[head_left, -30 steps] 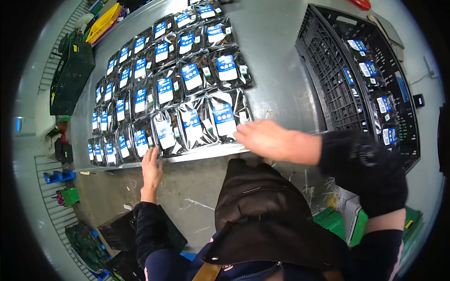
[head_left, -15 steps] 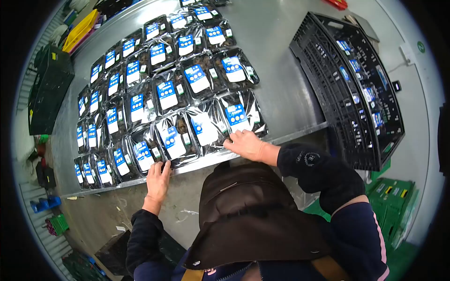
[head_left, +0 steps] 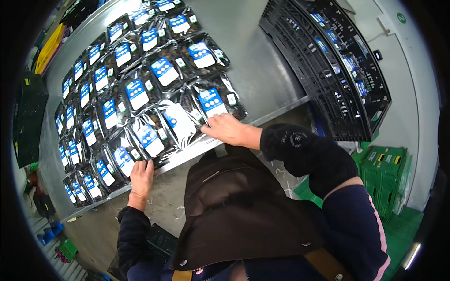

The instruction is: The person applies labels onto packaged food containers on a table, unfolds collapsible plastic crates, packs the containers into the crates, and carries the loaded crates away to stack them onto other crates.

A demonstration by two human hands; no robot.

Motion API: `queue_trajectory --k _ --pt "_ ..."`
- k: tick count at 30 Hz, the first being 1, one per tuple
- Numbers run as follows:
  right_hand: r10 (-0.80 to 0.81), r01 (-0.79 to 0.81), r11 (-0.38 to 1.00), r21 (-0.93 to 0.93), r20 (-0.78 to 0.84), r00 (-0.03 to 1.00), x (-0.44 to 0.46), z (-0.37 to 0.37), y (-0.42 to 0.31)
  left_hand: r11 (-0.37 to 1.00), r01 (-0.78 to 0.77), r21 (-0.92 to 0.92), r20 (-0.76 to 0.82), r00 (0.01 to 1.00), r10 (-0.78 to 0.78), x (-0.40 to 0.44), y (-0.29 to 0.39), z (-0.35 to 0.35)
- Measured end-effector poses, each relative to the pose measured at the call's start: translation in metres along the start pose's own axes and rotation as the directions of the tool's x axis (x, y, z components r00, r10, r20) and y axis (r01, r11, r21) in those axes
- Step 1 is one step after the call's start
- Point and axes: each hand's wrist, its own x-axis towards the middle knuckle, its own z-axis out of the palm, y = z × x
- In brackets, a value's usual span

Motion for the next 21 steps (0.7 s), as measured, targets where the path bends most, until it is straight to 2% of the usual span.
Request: queue_trajectory --k 1,4,6,8,9,10,12,14,16,17,18,19,21 --pt "-0.016 0.018 0.999 0.044 -0.031 0.999 0.002 -0.004 0.006 1.0 -0.021 -0.002 -0.009 1.0 0.021 0.001 0.0 -0.002" --pt "0.004 0.018 0.979 0.201 -0.106 0.994 0.005 -0.041 0.024 0.986 -0.015 -0.168 -0.05 0.999 0.007 0.018 0.009 -0.04" --pt "0.089 -0.059 0.921 0.385 -0.061 0.994 0.006 -0.083 0.038 0.93 0.192 -0.314 -0.012 0.978 -0.206 0.035 0.02 -0.079" --pt "0.197 -0.174 0.72 0.672 0.042 0.979 -0.002 -0.132 0.053 0.723 0.481 -0.496 0.186 0.872 -0.453 0.054 0.016 -0.115" --pt "0.268 -0.192 0.573 0.797 0.039 0.963 -0.013 -0.156 0.06 0.605 0.51 -0.612 0.223 0.845 -0.486 0.065 0.014 -0.13" --pt "0.322 -0.253 0.518 0.817 0.088 0.943 -0.025 -0.182 0.067 0.468 0.529 -0.708 0.279 0.818 -0.503 0.082 0.012 -0.145" --pt "0.424 -0.322 0.374 0.87 0.149 0.893 -0.057 -0.234 0.081 0.354 0.525 -0.774 0.312 0.803 -0.508 0.13 0.034 -0.182" --pt "0.492 -0.232 0.306 0.923 0.055 0.869 -0.102 -0.287 0.093 0.408 0.461 -0.788 0.265 0.852 -0.451 0.176 0.053 -0.211" --pt "0.635 -0.225 0.489 0.843 -0.166 0.755 -0.148 -0.342 0.098 0.535 0.268 -0.801 0.092 0.939 -0.332 0.229 0.073 -0.233" --pt "0.707 -0.272 0.493 0.826 -0.198 0.679 -0.17 -0.369 0.098 0.641 0.168 -0.749 0.035 0.976 -0.214 0.259 0.078 -0.246" --pt "0.769 -0.318 0.49 0.812 -0.231 0.596 -0.192 -0.391 0.098 0.712 0.002 -0.702 -0.091 0.991 -0.093 0.294 0.103 -0.259" --pt "0.792 -0.378 0.546 0.747 -0.314 0.524 -0.211 -0.407 0.101 0.796 -0.15 -0.587 -0.234 0.972 0.01 0.328 0.126 -0.263" --pt "0.783 -0.502 0.622 0.601 -0.483 0.392 -0.238 -0.423 0.108 0.797 -0.493 -0.35 -0.414 0.844 0.34 0.4 0.158 -0.265"
